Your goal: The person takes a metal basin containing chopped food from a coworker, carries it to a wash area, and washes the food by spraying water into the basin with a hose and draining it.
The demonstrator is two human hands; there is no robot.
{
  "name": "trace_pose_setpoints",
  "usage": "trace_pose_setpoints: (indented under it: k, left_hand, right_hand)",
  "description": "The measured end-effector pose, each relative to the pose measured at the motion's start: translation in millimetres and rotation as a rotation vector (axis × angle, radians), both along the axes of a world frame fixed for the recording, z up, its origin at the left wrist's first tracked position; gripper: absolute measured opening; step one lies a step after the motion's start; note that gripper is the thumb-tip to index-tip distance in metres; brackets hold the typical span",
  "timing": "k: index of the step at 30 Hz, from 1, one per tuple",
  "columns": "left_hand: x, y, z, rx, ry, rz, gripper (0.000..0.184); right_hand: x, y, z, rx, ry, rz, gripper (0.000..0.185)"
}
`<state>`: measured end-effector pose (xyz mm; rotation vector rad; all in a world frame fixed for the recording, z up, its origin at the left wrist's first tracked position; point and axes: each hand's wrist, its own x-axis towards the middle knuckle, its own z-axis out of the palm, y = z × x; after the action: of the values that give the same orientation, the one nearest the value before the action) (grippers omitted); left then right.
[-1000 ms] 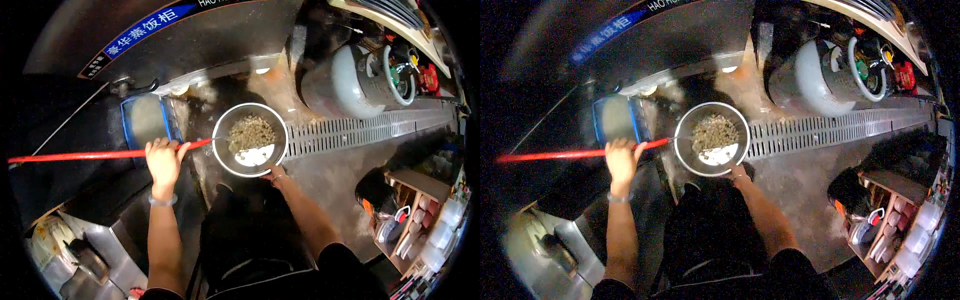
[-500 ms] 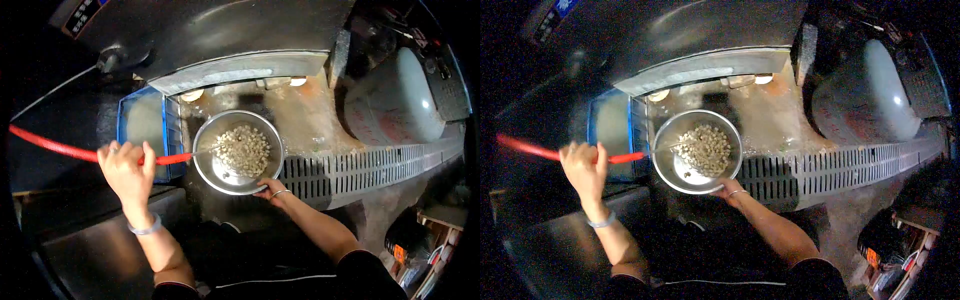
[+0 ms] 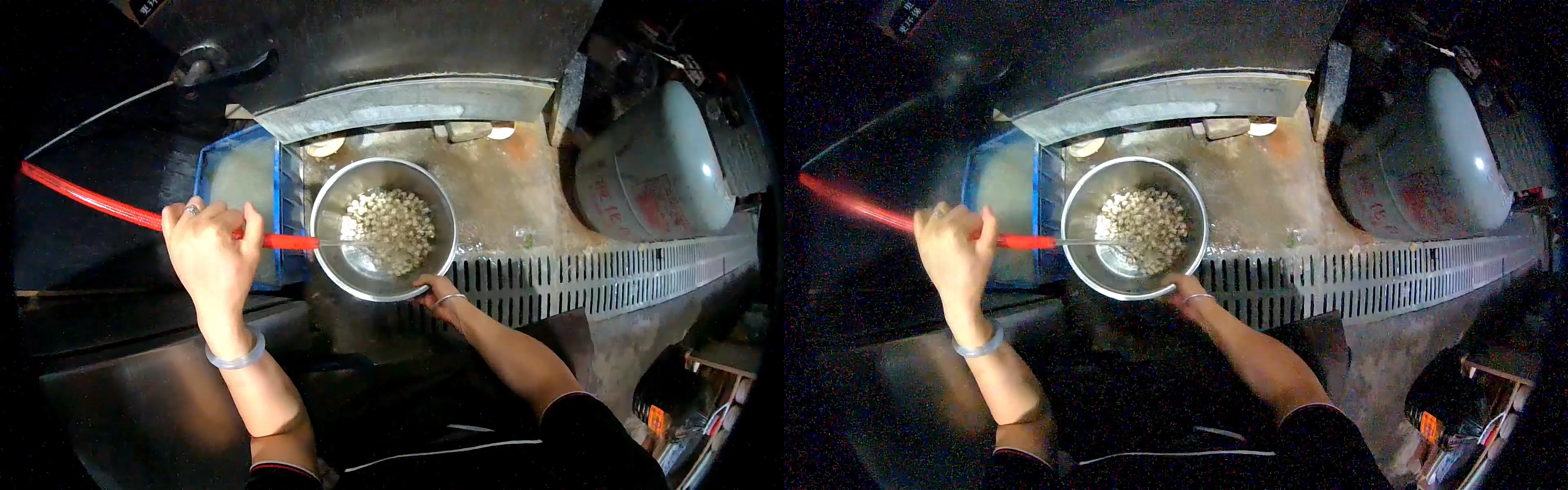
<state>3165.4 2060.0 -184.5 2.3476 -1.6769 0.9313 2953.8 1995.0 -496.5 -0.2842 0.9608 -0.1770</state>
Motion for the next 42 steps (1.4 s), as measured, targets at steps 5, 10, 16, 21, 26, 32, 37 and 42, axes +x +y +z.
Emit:
trace_pose_setpoints:
  k: [5,10,16,21,26,32,37,42]
  left_hand:
    - [7,1,-6,-0.018,-0.005,-0.002,0.028]
    - [5,3,-8,-0.025,-0.024,0.009,0.032]
    - [0,7,-6,-0.032,-0.021,0.005,0.031]
    - [-4,6,-6,-0.042,-0.021,-0.001,0.031]
    - [-4,5,-7,-0.026,-0.026,0.011,0.031]
    - [-5,4,-9,-0.044,-0.046,0.002,0.032]
    - [-7,5,-8,-0.042,-0.045,0.005,0.032]
    - [-8,6,-6,-0.051,-0.044,-0.012,0.032]
  right_hand:
    - [-2,8,-10,0.037,0.011,-0.018,0.026]
    - [-3,19,-26,0.101,-0.022,-0.032,0.030]
    - [0,23,-25,0.150,-0.094,-0.103,0.034]
    - [-4,23,-41,0.153,-0.095,-0.096,0.036]
    - [-2,21,-42,0.176,-0.137,-0.143,0.035]
    - [-5,21,-30,0.175,-0.074,-0.133,0.036]
    - [-10,25,-52,0.171,-0.115,-0.109,0.037]
    - [-10,27,-40,0.167,-0.090,-0.121,0.035]
